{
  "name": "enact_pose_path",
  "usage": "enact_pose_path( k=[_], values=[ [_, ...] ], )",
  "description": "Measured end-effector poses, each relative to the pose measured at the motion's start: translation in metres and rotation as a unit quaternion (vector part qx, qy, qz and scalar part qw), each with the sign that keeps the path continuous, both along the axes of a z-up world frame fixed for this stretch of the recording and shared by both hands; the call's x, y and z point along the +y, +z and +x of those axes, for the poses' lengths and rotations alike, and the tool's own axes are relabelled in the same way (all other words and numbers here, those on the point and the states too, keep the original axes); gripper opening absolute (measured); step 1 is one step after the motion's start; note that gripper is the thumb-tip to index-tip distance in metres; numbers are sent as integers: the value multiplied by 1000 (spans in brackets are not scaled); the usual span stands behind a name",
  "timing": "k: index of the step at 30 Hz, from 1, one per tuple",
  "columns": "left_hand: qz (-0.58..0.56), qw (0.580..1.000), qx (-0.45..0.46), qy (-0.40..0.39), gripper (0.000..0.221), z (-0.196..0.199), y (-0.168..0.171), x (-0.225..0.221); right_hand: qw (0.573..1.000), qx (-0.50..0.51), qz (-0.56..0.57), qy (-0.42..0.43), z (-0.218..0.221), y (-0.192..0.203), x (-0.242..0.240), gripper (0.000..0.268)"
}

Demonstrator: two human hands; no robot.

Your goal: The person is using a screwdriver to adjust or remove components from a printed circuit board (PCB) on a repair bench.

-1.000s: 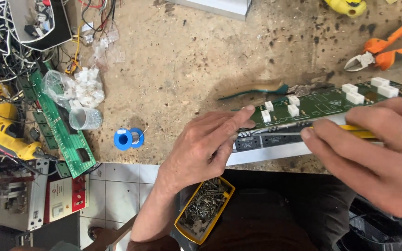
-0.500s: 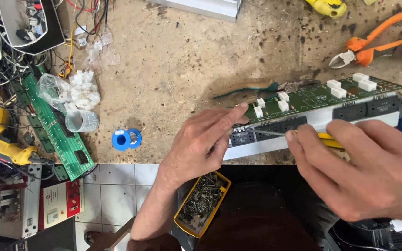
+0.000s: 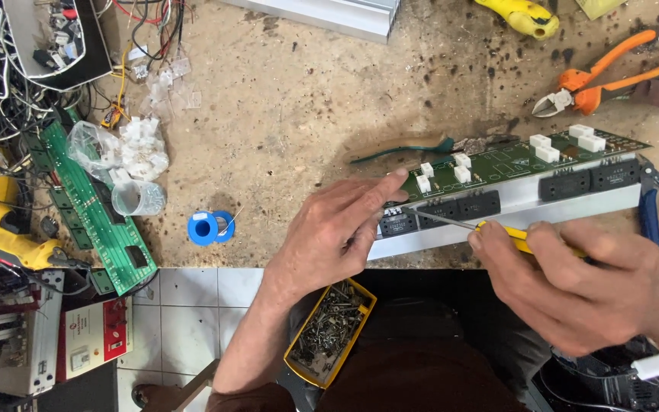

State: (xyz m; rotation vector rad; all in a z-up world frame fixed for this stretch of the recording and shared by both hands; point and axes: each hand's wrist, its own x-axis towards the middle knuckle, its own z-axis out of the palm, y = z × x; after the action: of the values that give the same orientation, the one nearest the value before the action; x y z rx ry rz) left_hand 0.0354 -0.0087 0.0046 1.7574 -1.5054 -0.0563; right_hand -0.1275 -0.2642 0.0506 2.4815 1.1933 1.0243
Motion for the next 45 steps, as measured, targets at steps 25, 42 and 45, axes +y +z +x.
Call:
enact_pose_path(
  k=[25, 42, 45],
  values=[
    [-153, 915, -136, 347, 39, -68, -35, 49, 978, 64, 133, -147, -24, -20, -5, 14],
    [-150, 915, -132, 350, 27, -81, -30, 34, 714, 190, 636, -223, -100, -127, 70, 22],
    [-158, 920, -134, 333, 22, -88, -22, 16, 752, 180, 590, -231, -99, -115, 62, 18]
  ],
)
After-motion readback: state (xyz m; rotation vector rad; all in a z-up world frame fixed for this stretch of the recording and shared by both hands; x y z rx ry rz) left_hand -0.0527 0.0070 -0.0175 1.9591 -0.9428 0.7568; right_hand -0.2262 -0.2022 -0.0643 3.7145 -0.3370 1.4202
